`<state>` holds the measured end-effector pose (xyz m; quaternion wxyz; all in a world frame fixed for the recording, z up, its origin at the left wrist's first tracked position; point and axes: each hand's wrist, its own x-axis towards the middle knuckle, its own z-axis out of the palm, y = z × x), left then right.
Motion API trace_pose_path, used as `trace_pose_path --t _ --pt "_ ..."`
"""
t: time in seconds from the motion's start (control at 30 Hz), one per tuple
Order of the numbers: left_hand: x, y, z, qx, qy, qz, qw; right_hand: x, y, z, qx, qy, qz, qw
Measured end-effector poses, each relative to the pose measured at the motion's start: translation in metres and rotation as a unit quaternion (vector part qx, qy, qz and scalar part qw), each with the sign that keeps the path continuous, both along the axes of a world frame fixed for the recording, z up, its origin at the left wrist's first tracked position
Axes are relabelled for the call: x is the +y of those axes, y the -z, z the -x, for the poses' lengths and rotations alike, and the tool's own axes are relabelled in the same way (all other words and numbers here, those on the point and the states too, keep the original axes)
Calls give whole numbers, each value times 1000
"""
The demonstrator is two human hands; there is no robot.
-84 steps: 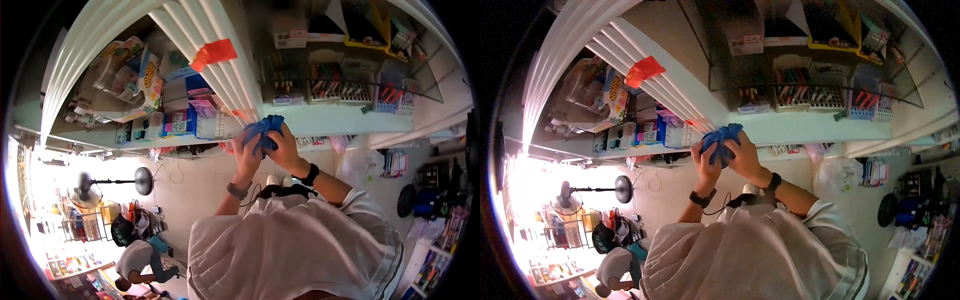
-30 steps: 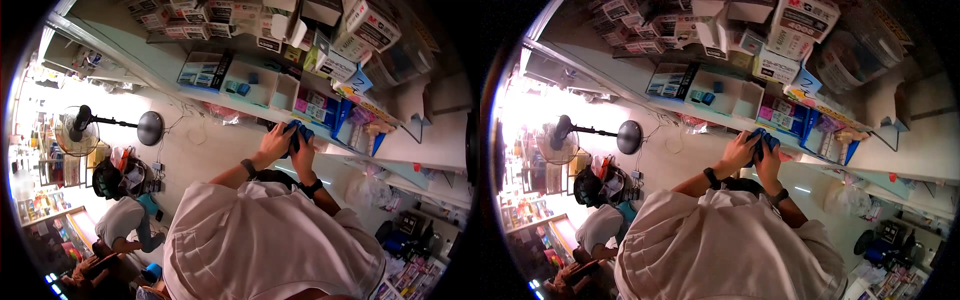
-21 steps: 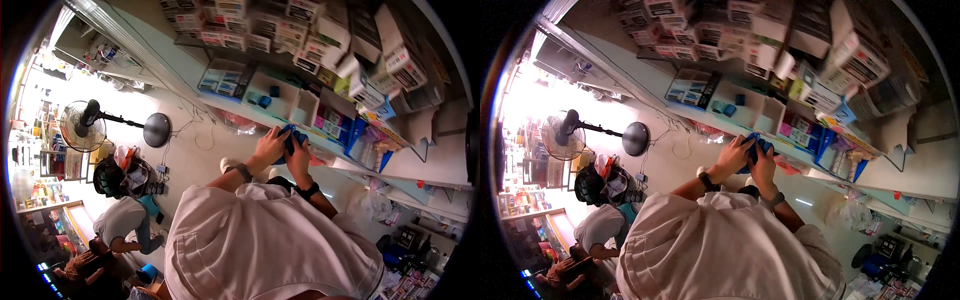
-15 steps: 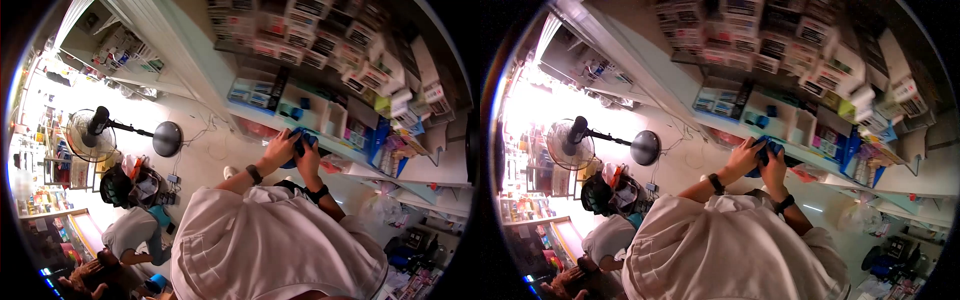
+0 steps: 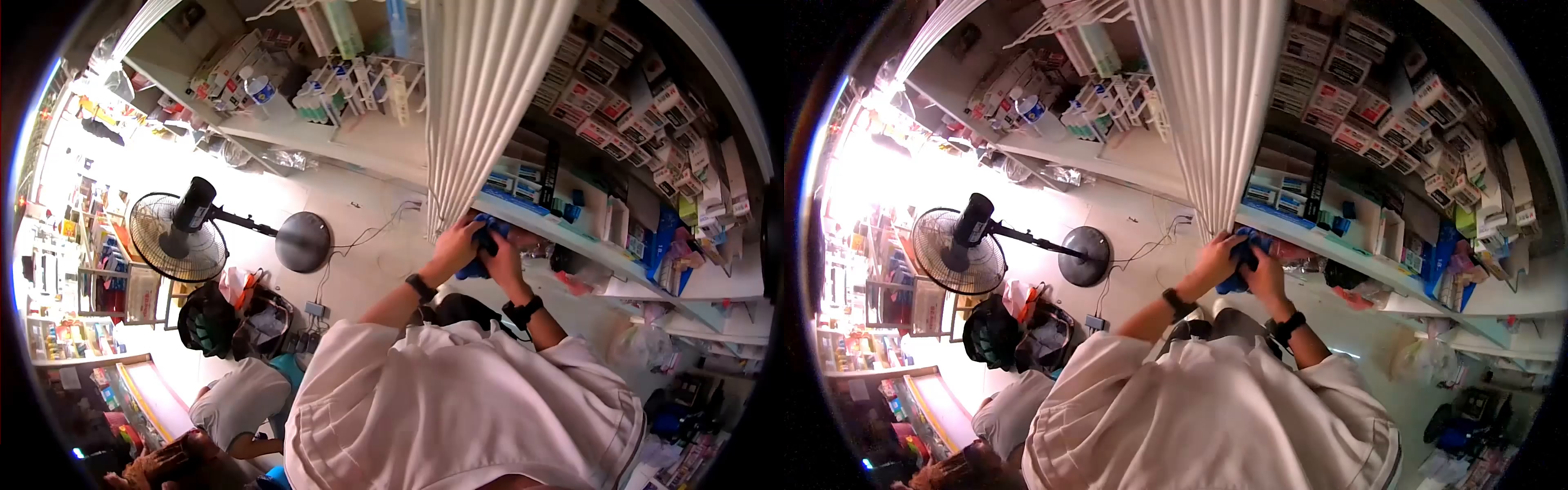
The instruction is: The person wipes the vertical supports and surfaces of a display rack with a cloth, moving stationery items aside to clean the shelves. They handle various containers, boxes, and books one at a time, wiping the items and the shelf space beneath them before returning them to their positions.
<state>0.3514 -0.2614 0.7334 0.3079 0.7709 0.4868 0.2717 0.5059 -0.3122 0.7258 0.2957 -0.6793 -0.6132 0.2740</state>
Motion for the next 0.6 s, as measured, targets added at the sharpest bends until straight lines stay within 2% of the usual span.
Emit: trace_pose_path --t 0.03,0.1,0.2,0.3,0.4,0.6 --pt "-6 -1 18 -11 -13 18 1000 -1 0 9 26 -23 29 999" --pt "-19 -5 49 -31 -42 56 997 -4 -7 33 -16 -62 -23 998" --pt "-32 -32 89 -55 -102 38 993 7 -27 70 30 -120 -8 992" --pt "-22 -54 130 -77 -168 -82 979 40 -32 112 53 -181 -105 976" --pt "-3 -76 149 -90 -202 -116 968 69 -55 144 28 -184 -187 965" --pt "72 -87 186 -103 -193 -221 951 129 -87 198 44 -124 -222 966"
